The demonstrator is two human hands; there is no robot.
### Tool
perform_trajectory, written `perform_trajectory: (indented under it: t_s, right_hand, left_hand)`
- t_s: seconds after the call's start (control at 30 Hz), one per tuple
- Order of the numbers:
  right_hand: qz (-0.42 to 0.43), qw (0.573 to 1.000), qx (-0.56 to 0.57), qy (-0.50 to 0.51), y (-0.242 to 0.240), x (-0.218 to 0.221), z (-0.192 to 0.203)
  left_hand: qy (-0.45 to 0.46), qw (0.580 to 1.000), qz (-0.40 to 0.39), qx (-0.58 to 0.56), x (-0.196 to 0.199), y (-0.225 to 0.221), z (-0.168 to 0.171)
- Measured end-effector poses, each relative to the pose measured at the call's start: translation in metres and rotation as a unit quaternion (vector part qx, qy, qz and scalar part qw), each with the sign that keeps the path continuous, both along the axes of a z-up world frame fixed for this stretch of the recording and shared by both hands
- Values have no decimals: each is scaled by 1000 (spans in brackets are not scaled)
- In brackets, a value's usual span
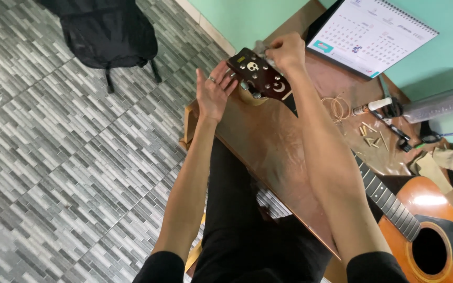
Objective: Polishing the body and headstock of an acoustic guitar using a cloth to clean the surface.
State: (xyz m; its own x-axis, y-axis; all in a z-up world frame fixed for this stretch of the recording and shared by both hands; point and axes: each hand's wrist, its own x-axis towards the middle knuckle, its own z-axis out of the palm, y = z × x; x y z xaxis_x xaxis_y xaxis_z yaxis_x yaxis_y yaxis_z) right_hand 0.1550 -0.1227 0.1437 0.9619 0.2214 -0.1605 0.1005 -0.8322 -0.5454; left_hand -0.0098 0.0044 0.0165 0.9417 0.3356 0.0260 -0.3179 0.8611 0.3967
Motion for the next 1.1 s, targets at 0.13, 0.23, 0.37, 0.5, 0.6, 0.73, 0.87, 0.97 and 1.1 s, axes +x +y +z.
perform_trajectory:
  t_s: [0.13, 0.23, 0.37, 0.5, 0.6, 0.73, 0.87, 0.97, 1.1]
  right_hand:
    - [89, 992, 62, -66, 9, 22, -26]
    - [174, 984, -15, -38, 29, 15, -33]
    - [60, 993, -90, -39, 50, 2, -17]
    - [257, 960, -103, -33, 59, -36, 3]
    - [339, 929, -133, -60, 67, -37, -7]
    - [348, 929, -124, 24, 75, -63, 15]
    - [420, 869, -239, -110, 70, -66, -6]
    - [429, 851, -256, -164, 58, -74, 7]
    - [427, 831, -230, -274, 34, -58, -21]
  left_hand:
    - [20, 1000, 7, -1, -2, -1, 8]
    - [26, 1000, -3, 4, -5, -1, 15]
    - [30, 999, -5, 18, -6, 0, 16]
    - [74, 997, 2, -15, -7, -1, 19]
    - [79, 996, 21, -20, -10, 0, 29]
    - [47, 998, 32, -33, -8, 0, 26]
    - [74, 997, 15, -5, -11, 1, 29]
    - [66, 998, 12, -13, -8, 1, 30]
    - [78, 997, 11, -1, -9, -2, 31]
